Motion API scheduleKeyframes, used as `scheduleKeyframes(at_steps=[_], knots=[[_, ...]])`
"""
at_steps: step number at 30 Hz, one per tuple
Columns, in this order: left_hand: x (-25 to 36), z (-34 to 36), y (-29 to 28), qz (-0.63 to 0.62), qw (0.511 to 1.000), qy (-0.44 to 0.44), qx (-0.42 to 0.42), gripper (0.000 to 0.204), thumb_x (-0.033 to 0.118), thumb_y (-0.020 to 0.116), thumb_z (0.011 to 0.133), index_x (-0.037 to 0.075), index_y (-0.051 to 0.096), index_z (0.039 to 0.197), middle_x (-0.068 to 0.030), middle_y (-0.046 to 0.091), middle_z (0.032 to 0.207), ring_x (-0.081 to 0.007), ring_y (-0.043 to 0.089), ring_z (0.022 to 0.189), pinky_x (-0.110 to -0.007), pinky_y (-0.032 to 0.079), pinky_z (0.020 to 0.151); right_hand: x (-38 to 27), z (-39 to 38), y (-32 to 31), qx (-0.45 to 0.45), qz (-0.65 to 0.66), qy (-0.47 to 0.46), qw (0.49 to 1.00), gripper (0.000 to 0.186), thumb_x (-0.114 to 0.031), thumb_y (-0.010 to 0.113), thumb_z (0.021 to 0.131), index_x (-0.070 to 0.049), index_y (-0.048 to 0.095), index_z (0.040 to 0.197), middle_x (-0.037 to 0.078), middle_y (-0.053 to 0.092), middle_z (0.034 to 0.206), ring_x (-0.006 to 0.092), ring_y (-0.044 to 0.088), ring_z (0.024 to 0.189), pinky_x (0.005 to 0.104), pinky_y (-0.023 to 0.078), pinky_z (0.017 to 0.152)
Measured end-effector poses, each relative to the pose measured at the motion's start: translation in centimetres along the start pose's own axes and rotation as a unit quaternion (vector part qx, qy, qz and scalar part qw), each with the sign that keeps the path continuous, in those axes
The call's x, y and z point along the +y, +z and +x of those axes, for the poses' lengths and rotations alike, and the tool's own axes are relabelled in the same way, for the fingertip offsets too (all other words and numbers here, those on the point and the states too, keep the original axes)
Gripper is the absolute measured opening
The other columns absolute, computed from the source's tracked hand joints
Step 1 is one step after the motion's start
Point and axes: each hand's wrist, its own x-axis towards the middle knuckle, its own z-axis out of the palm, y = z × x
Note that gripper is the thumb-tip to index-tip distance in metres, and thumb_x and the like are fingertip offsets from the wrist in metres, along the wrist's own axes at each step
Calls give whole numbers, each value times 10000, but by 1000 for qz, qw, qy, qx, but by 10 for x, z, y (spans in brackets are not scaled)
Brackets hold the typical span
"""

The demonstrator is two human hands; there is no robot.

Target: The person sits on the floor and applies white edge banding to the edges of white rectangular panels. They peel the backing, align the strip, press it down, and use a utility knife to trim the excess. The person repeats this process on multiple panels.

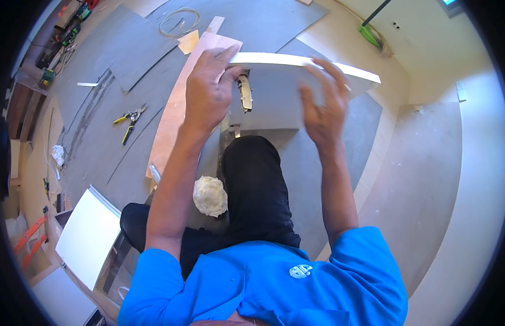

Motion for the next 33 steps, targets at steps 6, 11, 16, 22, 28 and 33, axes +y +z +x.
scheduleKeyframes(at_steps=[6,11,16,22,28,33], knots=[[-3,-34,56,-300,937,-108,141,422,5,682,971,-67,594,1377,-127,701,1087,-143,663,963,-298,563,829,-33,45,43,-186,-50,8,981,287,-294,578,1030,-151,715,1237,64,733,1163,295,668,1061,469,439,949],[-18,-41,40,-95,976,5,195,341,68,666,960,1,674,1295,-211,713,1158,-372,706,1044,-459,563,927,-31,41,70,-212,-128,-56,967,334,-327,504,1061,-152,697,1270,82,735,1139,319,669,1019,480,442,902],[-11,-51,54,-78,982,69,160,420,172,590,867,55,687,1258,-193,677,1262,-359,644,1190,-469,510,1023,131,30,54,-311,156,51,936,467,-245,410,1112,-8,508,1501,143,558,1498,249,529,1356,372,373,1177],[-14,-122,-130,32,973,-129,-190,324,223,642,925,97,731,1210,-120,715,1237,-316,681,1130,-455,543,940,-7,54,87,-320,49,68,944,507,-420,468,1101,-25,632,1373,143,685,1287,265,629,1175,374,458,1052],[-27,-237,-261,-8,939,-261,222,250,235,690,967,19,749,1078,-121,757,875,-191,723,796,-360,577,737,-46,63,107,-317,-210,94,920,551,-461,432,1087,-24,656,1337,190,712,1234,342,671,1133,422,493,1005],[-16,-331,-320,-3,804,-346,483,214,179,622,1032,-21,699,1020,-67,693,787,-101,651,715,-289,537,653,8,70,134,-257,-130,68,955,590,-440,373,1098,21,630,1362,235,684,1292,408,639,1194,456,476,1054]])
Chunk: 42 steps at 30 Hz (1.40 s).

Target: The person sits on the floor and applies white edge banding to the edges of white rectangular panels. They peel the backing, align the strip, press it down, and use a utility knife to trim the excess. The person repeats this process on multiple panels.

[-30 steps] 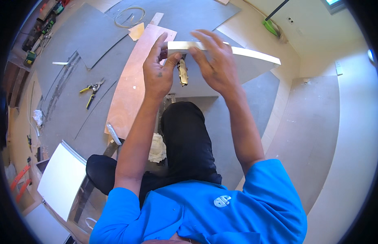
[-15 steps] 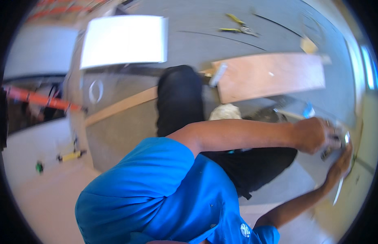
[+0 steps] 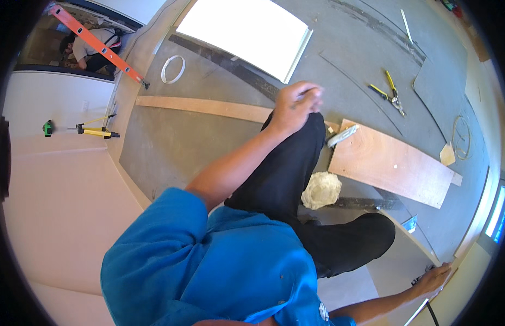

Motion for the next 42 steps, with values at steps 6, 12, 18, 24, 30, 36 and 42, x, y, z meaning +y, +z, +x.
scheduleKeyframes(at_steps=[6,12,18,24,30,36,42], knots=[[9,-23,-16,302,939,94,-137,241,263,621,999,38,655,920,-184,655,829,-386,652,769,-462,500,679,37,13,8,-57,28,-24,998,667,-499,355,1106,58,584,1393,247,662,1328,392,609,1255,437,457,1083],[28,-34,-7,352,912,161,-138,177,204,665,964,52,640,877,-132,617,796,-351,625,747,-465,479,658,-5,-8,-12,-79,-24,6,997,469,-493,459,1088,-59,636,1115,157,641,877,339,600,792,472,446,725],[53,-40,-6,489,832,181,-191,105,156,689,922,81,628,879,-89,599,818,-313,619,780,-440,500,698,-1,-15,-5,-11,-61,-88,994,366,-395,587,1038,-59,623,1178,190,654,969,378,618,853,483,459,765],[97,-56,-14,516,817,78,-245,154,211,658,949,80,635,871,-112,639,834,-351,642,797,-471,522,737,-16,-28,-66,-176,72,-155,969,784,-246,814,824,-95,469,1512,244,583,1425,410,556,1317,475,424,1101],[142,-87,-24,513,814,-56,-268,185,233,657,941,66,661,861,-155,692,859,-403,669,816,-517,525,713,61,-36,-106,-362,151,-47,919,801,-34,802,736,-57,496,1477,234,636,1317,429,575,1252,489,431,1089],[191,-166,-65,471,826,-166,-261,192,231,658,947,44,693,932,-170,711,910,-392,683,841,-474,539,746,107,-68,-121,-367,41,-74,926,459,-62,774,798,-54,658,1242,215,709,1131,433,666,1076,496,536,954],[327,-210,-118,440,804,-253,-311,229,237,681,945,11,700,979,-160,705,883,-322,696,838,-425,542,771,105,-65,-152,-455,-61,-39,888,474,-112,750,852,-82,630,1309,204,697,1185,417,645,1140,514,520,982]])
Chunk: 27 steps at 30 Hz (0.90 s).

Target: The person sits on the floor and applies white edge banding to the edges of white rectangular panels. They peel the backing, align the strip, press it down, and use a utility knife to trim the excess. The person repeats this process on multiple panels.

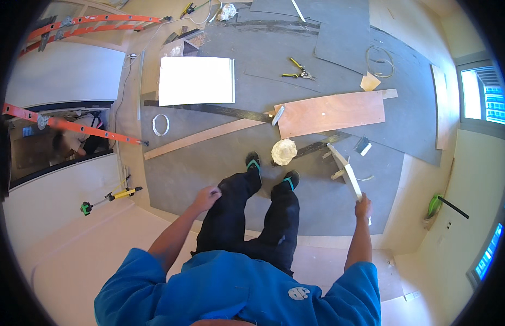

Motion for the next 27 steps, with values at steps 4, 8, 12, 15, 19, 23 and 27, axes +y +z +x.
scheduleKeyframes(at_steps=[4,8,12,15,19,23,27], knots=[[-53,-75,-39,-5,993,-118,-10,269,251,683,944,-16,702,915,-161,677,780,-290,682,721,-431,537,689,-10,11,-1,7,-66,-37,997,411,-190,731,871,-93,642,1261,216,709,1110,425,669,1069,526,538,936],[-109,-154,-34,-56,949,-311,11,308,281,684,932,-6,718,826,-152,688,685,-289,680,606,-437,543,632,-53,20,-49,-44,-94,-61,993,349,-227,726,858,-80,662,1168,225,713,1071,428,677,1044,531,550,912],[-147,-184,-1,8,921,-359,-150,379,366,693,915,15,738,779,-141,717,681,-280,720,613,-422,585,682,-95,-2,-115,-79,-130,-43,987,410,-231,774,794,-53,683,1152,246,716,1075,445,671,1051,529,549,918],[-133,-162,3,106,935,-249,-228,385,398,690,895,32,757,794,-158,753,769,-300,752,719,-439,592,748,-134,-38,-164,-72,-148,-47,985,400,-248,792,782,-45,691,1112,251,717,1067,446,674,1047,523,551,921],[-142,-108,-19,149,986,7,-79,210,238,635,828,67,735,758,-164,752,863,-324,733,824,-473,576,752,-192,-90,-246,-88,-180,-28,979,415,-270,816,781,-47,691,1108,239,719,1075,431,681,1051,514,557,919],[-133,-7,-95,83,987,9,-134,208,242,663,839,46,732,825,-159,728,781,-311,713,695,-452,567,651,-221,-82,-308,-62,-213,-107,969,444,-292,847,757,-69,717,1118,231,729,1060,415,693,1033,500,565,894],[-93,81,-204,-312,910,-264,63,250,253,665,936,15,726,889,-70,657,690,-160,593,516,-320,487,482,-310,-61,-372,-76,-188,-124,971,417,-258,846,727,-78,734,1086,211,736,1023,416,693,1013,501,559,891]])
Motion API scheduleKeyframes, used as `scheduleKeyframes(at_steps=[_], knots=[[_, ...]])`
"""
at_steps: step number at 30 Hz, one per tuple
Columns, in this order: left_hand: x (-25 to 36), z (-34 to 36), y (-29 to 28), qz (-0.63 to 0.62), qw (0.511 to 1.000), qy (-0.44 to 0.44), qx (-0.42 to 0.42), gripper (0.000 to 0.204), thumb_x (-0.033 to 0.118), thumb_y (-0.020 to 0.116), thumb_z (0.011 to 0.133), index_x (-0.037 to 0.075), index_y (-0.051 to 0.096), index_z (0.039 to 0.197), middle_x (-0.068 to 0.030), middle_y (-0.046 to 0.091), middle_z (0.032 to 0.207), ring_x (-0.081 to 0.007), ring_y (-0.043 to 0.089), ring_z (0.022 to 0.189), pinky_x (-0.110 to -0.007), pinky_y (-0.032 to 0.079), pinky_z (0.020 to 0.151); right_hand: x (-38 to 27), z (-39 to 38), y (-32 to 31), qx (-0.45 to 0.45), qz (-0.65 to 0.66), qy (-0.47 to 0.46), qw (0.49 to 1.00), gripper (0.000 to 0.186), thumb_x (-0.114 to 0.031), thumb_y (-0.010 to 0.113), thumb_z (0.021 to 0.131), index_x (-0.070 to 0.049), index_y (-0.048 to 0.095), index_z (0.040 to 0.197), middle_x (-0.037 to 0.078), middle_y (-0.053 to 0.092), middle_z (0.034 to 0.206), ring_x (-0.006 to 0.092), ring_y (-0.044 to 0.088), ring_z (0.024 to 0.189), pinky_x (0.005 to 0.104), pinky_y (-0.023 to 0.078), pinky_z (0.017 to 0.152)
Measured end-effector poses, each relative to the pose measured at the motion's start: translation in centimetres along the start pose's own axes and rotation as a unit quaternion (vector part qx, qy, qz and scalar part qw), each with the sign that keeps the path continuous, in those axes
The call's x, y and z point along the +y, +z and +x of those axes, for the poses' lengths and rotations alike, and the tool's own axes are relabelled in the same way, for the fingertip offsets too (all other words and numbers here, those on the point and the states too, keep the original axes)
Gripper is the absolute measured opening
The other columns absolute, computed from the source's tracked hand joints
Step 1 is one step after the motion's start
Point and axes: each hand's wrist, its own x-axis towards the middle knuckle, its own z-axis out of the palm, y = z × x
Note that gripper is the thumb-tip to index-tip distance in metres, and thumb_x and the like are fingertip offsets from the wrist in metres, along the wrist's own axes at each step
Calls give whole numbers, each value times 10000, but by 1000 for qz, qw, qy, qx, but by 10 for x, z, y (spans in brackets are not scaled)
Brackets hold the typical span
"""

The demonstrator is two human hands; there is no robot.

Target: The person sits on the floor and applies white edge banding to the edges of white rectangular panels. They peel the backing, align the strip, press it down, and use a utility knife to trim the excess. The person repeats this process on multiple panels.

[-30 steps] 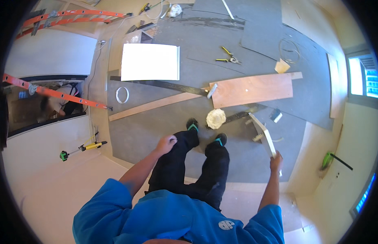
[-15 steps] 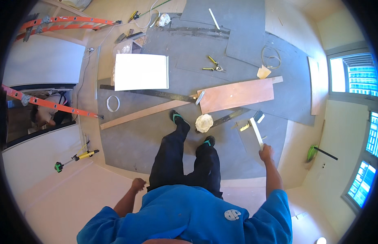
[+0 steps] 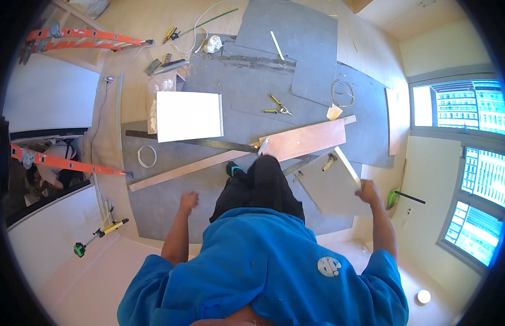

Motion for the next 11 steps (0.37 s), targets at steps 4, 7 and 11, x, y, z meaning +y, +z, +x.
scheduleKeyframes(at_steps=[4,7,11], knots=[[102,41,-43,-26,997,58,46,249,246,684,931,2,723,896,-71,647,683,-163,599,537,-324,479,491,-42,59,-71,26,-6,-22,999,361,-229,823,722,-74,726,1033,200,737,976,427,689,988,512,553,880],[141,69,-54,-7,995,76,58,245,250,676,951,7,711,959,-63,633,704,-151,579,524,-305,456,468,-80,116,-121,70,-94,-70,991,316,-213,795,739,-80,701,1011,200,732,946,428,694,937,533,551,826],[164,119,-50,-3,993,108,39,268,276,684,961,21,711,1038,-54,635,722,-156,589,539,-287,471,477,-142,212,-191,104,-177,-105,973,406,-228,800,752,-89,674,1112,187,738,985,422,712,938,530,557,809]])
